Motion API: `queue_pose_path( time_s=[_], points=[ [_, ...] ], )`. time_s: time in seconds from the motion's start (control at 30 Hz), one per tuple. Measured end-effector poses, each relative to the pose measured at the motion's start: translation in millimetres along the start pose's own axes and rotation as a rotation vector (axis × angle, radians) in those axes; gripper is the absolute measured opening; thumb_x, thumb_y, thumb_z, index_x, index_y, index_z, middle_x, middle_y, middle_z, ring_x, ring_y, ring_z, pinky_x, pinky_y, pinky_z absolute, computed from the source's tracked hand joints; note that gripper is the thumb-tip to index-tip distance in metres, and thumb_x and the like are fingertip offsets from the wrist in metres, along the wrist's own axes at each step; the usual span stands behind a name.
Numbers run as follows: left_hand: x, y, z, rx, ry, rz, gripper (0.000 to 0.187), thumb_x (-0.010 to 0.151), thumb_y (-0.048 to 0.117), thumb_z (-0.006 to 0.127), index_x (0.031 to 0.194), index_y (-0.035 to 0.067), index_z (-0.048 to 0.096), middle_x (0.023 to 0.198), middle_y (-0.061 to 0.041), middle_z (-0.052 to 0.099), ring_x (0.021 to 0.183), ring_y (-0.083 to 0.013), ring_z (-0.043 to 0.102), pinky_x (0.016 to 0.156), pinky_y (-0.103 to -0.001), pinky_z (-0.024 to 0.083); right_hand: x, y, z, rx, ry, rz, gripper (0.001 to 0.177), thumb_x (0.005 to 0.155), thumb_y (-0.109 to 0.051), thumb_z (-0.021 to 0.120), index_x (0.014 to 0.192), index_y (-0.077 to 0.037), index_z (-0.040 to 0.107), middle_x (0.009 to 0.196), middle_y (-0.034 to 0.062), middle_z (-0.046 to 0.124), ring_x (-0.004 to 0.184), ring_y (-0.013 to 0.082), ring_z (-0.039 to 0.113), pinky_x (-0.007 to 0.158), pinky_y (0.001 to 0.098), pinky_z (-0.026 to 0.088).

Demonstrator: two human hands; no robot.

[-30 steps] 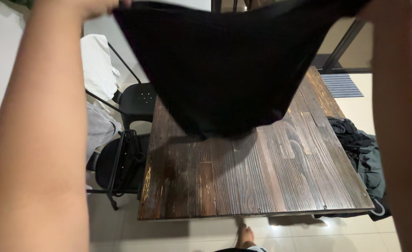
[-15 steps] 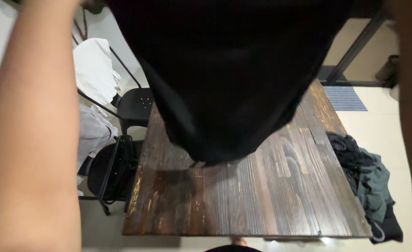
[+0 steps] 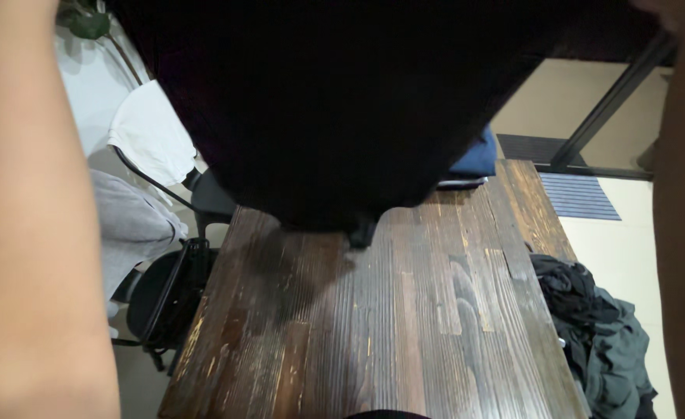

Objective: The person folds a pair of shorts and a tank top by hand on a wooden table and organizes them into a stack.

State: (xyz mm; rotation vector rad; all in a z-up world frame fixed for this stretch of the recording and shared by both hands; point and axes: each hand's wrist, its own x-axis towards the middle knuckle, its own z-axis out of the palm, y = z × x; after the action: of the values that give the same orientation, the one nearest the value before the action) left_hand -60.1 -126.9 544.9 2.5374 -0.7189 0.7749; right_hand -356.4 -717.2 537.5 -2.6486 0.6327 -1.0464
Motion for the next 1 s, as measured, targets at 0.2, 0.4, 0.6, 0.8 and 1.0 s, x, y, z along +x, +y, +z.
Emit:
queue_pose_path(
  time_s=[0.2, 0.4, 0.6, 0.8, 1.0],
  points=[
    [8, -14, 17, -0.102, -0.112, -0.130, 0.046, 0.080, -0.012, 0.054, 0.110, 0.012, 0.081, 0.101, -0.013, 0.075, 0.089, -0.0289, 0.068, 0.079, -0.046, 0.054, 15, 4, 5, -0.083, -0.102, -0.140, 0.021, 0.093, -0.001, 0.067, 0.110, -0.001, 0.079, 0.086, 0.0178, 0.074, 0.064, 0.0216, 0.068, 0.058, 0.0376, 0.058],
    [-21, -36, 82, -0.307, -0.501, -0.170, 0.027, 0.086, -0.003, 0.063, 0.102, 0.007, 0.081, 0.107, -0.010, 0.078, 0.103, -0.0238, 0.067, 0.095, -0.040, 0.048, -27, 11, 26, 0.122, -0.317, 0.031, 0.018, 0.098, -0.005, 0.066, 0.109, 0.000, 0.079, 0.086, 0.0166, 0.076, 0.071, 0.0205, 0.071, 0.074, 0.0382, 0.062],
    [-47, -37, 105, -0.274, -0.578, -0.091, 0.048, 0.077, -0.011, 0.054, 0.105, 0.013, 0.084, 0.104, -0.011, 0.078, 0.103, -0.0268, 0.069, 0.096, -0.040, 0.050, -55, 24, 40, 0.193, -0.452, 0.000, 0.026, 0.089, -0.022, 0.081, 0.103, 0.000, 0.080, 0.085, 0.0155, 0.078, 0.076, 0.0193, 0.073, 0.094, 0.0320, 0.052],
    [-64, 3, 96, -0.208, -0.569, -0.149, 0.034, 0.086, 0.033, 0.081, 0.105, 0.005, 0.083, 0.101, -0.015, 0.080, 0.096, -0.0280, 0.072, 0.092, -0.040, 0.053, -55, 43, 63, 0.073, -0.533, 0.041, 0.029, 0.083, -0.026, 0.081, 0.104, -0.005, 0.081, 0.086, 0.0125, 0.079, 0.075, 0.0227, 0.075, 0.080, 0.0409, 0.063],
    [-71, 25, 126, -0.178, -0.468, 0.022, 0.050, 0.073, 0.040, 0.085, 0.108, 0.005, 0.079, 0.088, -0.017, 0.079, 0.077, -0.0307, 0.075, 0.078, -0.041, 0.057, -41, 100, 60, -0.167, -0.448, -0.015, 0.031, 0.084, -0.026, 0.084, 0.107, -0.006, 0.083, 0.088, 0.0128, 0.079, 0.074, 0.0237, 0.074, 0.076, 0.0399, 0.059]
  ],
)
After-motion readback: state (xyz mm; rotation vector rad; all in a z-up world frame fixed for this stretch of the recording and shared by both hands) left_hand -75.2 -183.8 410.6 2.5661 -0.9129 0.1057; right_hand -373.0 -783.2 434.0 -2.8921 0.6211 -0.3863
